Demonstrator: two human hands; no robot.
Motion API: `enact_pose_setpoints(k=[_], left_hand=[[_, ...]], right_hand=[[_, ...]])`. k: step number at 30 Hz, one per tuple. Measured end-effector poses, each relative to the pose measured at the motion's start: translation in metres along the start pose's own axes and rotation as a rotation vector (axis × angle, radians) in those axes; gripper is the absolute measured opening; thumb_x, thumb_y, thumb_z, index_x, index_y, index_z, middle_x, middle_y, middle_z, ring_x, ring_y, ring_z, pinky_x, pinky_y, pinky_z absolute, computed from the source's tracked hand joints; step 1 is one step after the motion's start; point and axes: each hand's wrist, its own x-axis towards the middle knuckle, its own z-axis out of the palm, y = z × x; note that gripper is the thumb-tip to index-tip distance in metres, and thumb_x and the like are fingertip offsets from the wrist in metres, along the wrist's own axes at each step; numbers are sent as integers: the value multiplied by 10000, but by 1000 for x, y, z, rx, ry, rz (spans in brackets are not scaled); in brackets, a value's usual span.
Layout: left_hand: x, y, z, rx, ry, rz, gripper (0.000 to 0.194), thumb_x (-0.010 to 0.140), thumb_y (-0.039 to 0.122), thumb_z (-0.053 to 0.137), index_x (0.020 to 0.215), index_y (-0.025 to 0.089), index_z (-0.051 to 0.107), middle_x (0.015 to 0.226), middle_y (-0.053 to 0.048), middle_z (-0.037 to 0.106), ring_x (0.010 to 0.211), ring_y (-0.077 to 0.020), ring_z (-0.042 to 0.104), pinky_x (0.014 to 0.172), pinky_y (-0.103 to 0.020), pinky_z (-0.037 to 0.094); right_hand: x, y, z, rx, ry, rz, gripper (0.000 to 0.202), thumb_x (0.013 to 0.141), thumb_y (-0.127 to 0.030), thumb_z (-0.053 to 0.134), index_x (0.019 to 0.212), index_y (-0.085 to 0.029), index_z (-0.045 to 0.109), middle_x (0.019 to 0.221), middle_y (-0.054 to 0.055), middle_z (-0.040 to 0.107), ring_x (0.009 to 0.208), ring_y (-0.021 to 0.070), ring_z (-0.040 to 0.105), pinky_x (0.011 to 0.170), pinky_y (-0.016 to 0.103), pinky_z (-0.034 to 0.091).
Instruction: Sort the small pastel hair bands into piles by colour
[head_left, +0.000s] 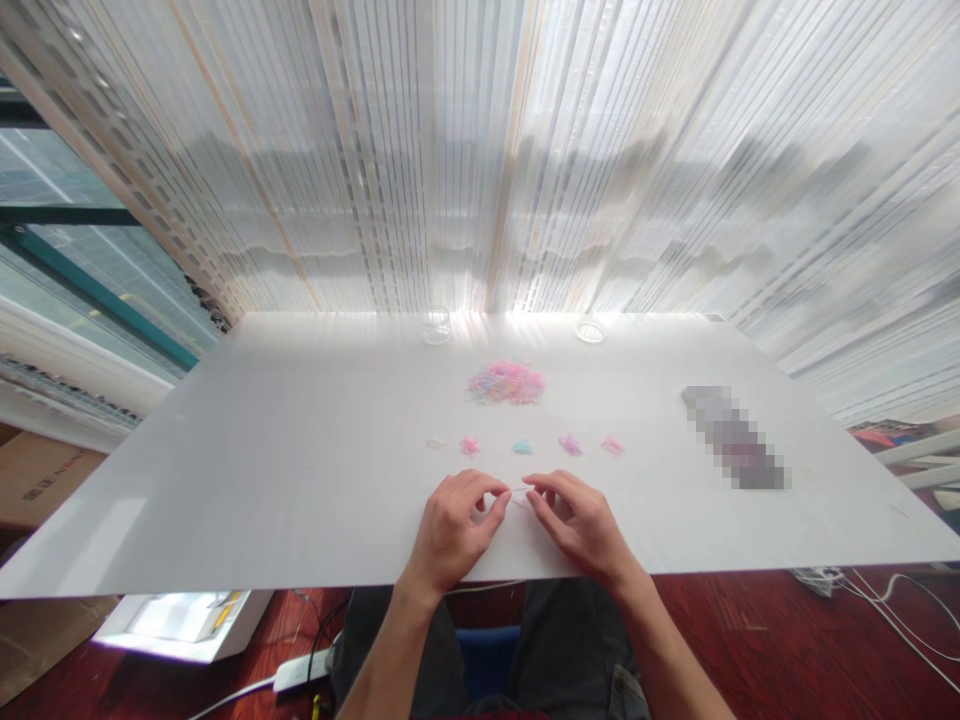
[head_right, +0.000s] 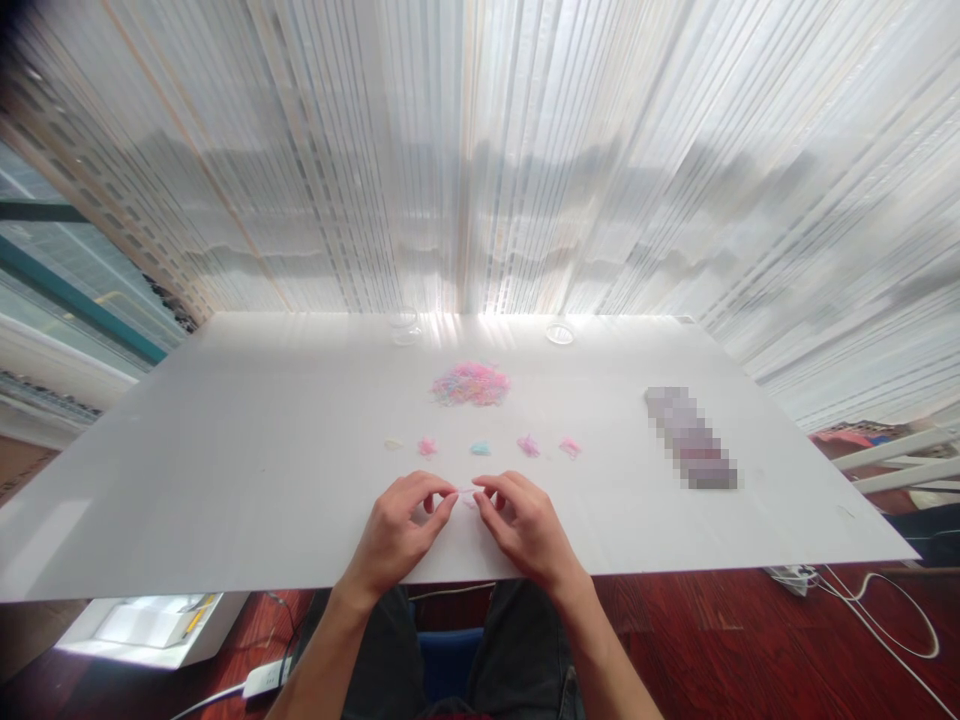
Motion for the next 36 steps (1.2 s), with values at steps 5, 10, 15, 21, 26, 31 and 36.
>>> enact_pose_setpoints(k=[5, 10, 15, 21, 26, 31, 36], left_hand=[[1, 0, 0, -9, 8, 14, 57, 980, 204, 635, 950, 206, 683, 873, -5, 719, 688, -142, 582, 751, -305, 474], [3, 3, -6, -119, 23, -4, 53, 978, 207, 642, 955, 198, 688, 882, -20, 716, 714, -135, 602, 753, -281, 508], [33, 2, -28, -86, -52, 85, 94, 992, 229, 622, 954, 190, 698, 876, -36, 715, 716, -134, 600, 758, -279, 516], [113, -10, -33, -20, -184, 182, 115, 973, 256, 643, 963, 205, 745, 888, -21, 733, 665, -113, 572, 671, -244, 485], [143, -20, -19, 27, -138, 229, 125, 958, 255, 652, 932, 201, 762, 778, 1, 704, 592, -98, 487, 605, -221, 434], [132, -28, -15, 45, -26, 223, 112, 953, 237, 663, 942, 189, 764, 593, 59, 599, 475, -67, 363, 499, -194, 350], [123, -28, -17, 49, -35, 272, 126, 969, 244, 646, 938, 193, 757, 474, 105, 463, 402, -49, 275, 436, -191, 291]], right_hand=[[2, 0, -3, 50, -13, 102, 169, 984, -274, 590, 1048, -205, 731, 856, 33, 722, 704, 144, 637, 677, 262, 528], [8, 0, -19, 157, -50, 229, 195, 972, -322, 594, 987, -211, 753, 888, 37, 769, 705, 145, 655, 632, 251, 522], [42, 5, -52, 108, -9, 186, 212, 955, -347, 606, 959, -206, 765, 837, 38, 765, 721, 154, 662, 629, 258, 519], [114, 23, -82, -11, -197, 100, 257, 955, -408, 612, 966, -209, 775, 919, 41, 775, 751, 156, 660, 640, 280, 504], [131, 38, -81, -10, -223, 54, 227, 973, -357, 603, 919, -200, 758, 832, 20, 752, 712, 137, 647, 628, 265, 497], [116, 47, -68, -64, -114, -172, 127, 942, -322, 686, 984, -205, 717, 853, 40, 715, 760, 153, 651, 652, 278, 535], [111, 40, -56, -85, -34, -348, 111, 934, -225, 697, 1044, -221, 684, 843, 39, 718, 764, 167, 666, 684, 300, 566]])
